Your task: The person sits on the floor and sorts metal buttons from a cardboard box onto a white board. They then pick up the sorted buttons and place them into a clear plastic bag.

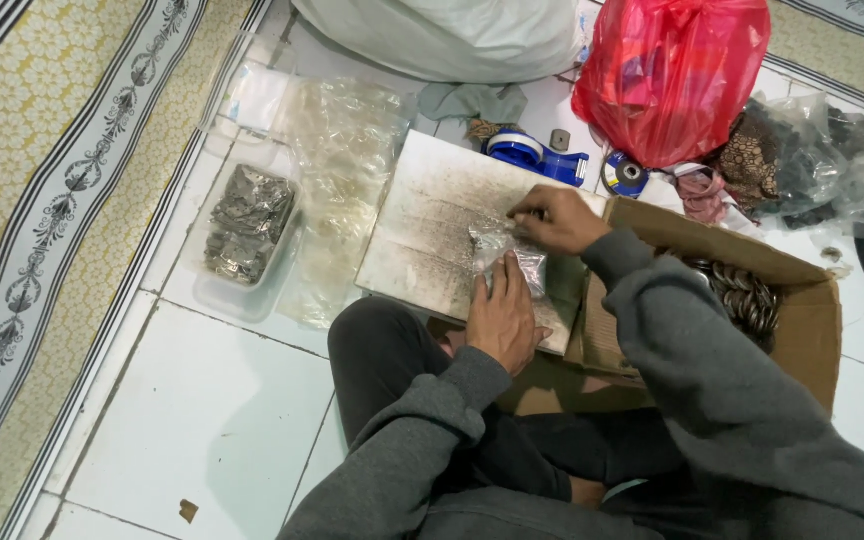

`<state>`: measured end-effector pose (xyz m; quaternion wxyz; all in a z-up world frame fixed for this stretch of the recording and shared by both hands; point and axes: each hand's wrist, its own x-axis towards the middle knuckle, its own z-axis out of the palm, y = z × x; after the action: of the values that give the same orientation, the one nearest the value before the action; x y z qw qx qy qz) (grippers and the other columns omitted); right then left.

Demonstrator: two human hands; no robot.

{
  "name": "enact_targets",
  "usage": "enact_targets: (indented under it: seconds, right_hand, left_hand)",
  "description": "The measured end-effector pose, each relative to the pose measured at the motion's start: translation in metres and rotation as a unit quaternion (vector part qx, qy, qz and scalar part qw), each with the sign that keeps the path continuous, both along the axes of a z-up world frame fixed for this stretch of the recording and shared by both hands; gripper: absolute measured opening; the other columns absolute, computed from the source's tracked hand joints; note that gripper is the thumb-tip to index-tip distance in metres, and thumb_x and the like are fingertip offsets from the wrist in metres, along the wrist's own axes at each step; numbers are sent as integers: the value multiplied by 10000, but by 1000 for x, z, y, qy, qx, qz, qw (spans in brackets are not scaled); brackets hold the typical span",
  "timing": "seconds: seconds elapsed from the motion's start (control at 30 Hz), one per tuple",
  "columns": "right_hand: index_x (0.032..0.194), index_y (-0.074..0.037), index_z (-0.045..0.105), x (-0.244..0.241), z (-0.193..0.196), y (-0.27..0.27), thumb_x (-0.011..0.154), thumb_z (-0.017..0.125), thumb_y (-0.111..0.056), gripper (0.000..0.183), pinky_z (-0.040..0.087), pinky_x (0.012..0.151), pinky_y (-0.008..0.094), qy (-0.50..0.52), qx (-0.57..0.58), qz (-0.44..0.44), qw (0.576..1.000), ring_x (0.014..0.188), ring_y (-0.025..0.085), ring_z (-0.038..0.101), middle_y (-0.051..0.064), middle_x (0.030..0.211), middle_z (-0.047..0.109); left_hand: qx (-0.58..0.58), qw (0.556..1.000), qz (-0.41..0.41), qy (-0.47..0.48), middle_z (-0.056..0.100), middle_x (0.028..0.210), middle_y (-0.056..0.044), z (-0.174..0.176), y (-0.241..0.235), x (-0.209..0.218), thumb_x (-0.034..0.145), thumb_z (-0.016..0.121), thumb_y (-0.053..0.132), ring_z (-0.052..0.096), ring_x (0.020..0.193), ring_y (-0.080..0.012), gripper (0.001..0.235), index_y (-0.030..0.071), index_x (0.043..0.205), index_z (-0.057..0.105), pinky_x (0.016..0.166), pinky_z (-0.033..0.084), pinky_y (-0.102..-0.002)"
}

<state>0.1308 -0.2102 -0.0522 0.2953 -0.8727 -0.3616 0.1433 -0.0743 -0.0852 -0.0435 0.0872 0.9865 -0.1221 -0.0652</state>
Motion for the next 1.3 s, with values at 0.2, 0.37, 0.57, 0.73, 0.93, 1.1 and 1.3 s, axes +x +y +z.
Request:
enact_targets:
  seconds: [0.2,0.37,0.57,0.73,0.93,1.1,1.3]
  right_hand:
    - [1190,-139,740,-19,-17,-12,981,543,-347,355,533,881,608,1,-45,35,998,1057,497,647,207,1073,642]
    - [1298,-200,718,-27,-36,-31,1008,518,-429,420,527,926,543,-83,-33,0,996,1108,417,650,127,1166,668]
    - [1563,66,367,-111,18,3,1107,357,-364,627,230,1214,613,-64,35,-47,996,1460,553,304,354,1559,365]
    - [1640,49,111,-120,-20,2,1090,280,-538,822,41,1260,606,-99,-35,2,994,1543,539,42,344,1687,66]
    - [1648,32,66,-119,-29,2,1075,297,-608,890,68,1257,593,-180,-58,20,982,1552,514,35,319,1699,47]
    - [1644,20,170,-123,-8,-1,1021,497,-613,947,155,1220,663,-156,-10,7,988,1529,553,111,329,1685,116]
    - [1125,-155,600,-144,-16,-17,812,699,-353,384,326,1163,644,-327,15,39,944,1391,438,495,168,1451,497]
  left_hand:
    - [2,1000,0,7,220,1642,-328,-3,0,0,951,457,694,272,1498,-435,1012,-108,1547,300,1179,215,-591]
    - [-98,994,21,42,162,1653,-354,36,13,-3,915,625,612,208,1526,-478,1030,-120,1551,277,1193,213,-619]
    - [-69,993,80,47,11,1689,-346,22,23,-3,768,734,734,36,1571,-495,1338,-93,1613,107,1234,109,-656]
    - [-54,994,91,30,-93,1709,-298,12,26,-5,779,637,805,-30,1583,-469,1381,-48,1638,-28,1253,20,-644]
    - [-43,994,86,43,-156,1702,-280,30,28,-8,1047,467,434,-74,1581,-450,933,-29,1631,-95,1254,-33,-644]
    - [-79,993,75,33,-165,1711,-267,-4,34,-4,696,763,693,-83,1580,-485,1481,-9,1634,-143,1256,-51,-630]
    - [122,941,299,-99,82,1733,-211,17,-1,-7,997,566,540,118,1568,-374,1004,25,1668,24,1322,30,-494]
